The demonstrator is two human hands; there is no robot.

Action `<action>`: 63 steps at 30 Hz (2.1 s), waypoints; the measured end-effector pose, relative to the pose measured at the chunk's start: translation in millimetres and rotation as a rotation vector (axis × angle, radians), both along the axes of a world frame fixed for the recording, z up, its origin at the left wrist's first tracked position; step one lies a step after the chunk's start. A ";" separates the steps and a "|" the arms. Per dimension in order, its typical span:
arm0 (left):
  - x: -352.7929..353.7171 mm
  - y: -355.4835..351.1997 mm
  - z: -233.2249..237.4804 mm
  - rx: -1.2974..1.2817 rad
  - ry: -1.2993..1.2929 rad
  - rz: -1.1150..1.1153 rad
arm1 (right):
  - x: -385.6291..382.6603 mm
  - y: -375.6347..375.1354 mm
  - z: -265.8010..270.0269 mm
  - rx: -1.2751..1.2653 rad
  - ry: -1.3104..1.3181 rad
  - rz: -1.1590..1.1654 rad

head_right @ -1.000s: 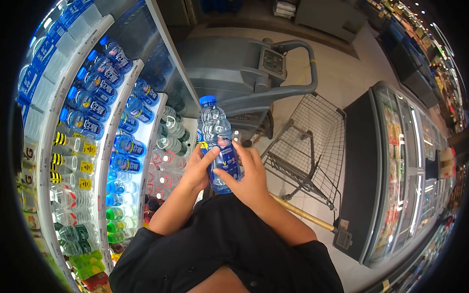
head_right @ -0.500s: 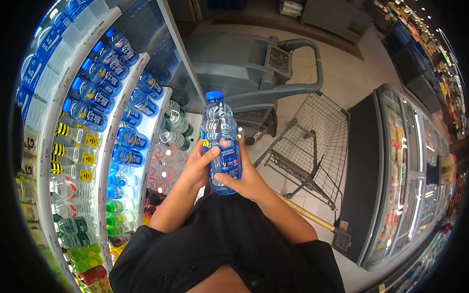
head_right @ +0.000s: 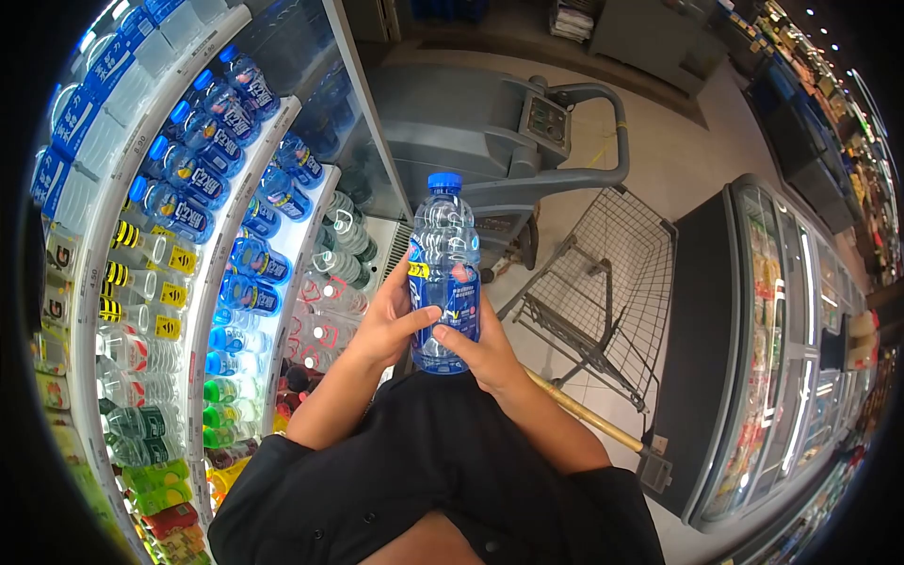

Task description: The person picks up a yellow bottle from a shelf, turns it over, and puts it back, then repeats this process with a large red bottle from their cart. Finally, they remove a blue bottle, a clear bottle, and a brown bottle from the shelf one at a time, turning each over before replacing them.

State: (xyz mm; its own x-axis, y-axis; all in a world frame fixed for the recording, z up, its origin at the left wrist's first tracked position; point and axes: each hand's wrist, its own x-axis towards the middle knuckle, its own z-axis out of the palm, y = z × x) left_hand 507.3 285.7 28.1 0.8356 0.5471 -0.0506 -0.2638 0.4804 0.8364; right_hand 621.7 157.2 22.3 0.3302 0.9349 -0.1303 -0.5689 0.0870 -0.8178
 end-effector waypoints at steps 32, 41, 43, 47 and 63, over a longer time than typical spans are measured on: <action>0.1 -0.6 7.3 0.062 0.015 0.032 | 10.3 6.3 6.8 -0.033 -0.124 0.066; -0.5 2.3 1.7 0.049 0.053 0.014 | 9.8 5.5 0.7 -0.035 0.054 0.033; 0.0 1.6 2.8 0.047 0.064 0.016 | 9.6 5.7 1.2 -0.036 0.083 0.034; 0.4 4.2 -2.8 0.014 0.080 -0.006 | 8.8 5.7 -1.2 -0.025 0.083 0.019; 7.2 1.3 -4.5 0.049 0.137 0.050 | -3.9 7.4 -14.4 -0.079 -0.652 -0.259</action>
State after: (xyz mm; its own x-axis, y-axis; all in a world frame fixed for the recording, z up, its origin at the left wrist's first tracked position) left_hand 514.6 287.0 23.6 0.7941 0.5927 -0.1344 -0.1683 0.4270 0.8884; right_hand 617.8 164.6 7.9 0.5744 0.8118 0.1052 0.0698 0.0795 -0.9944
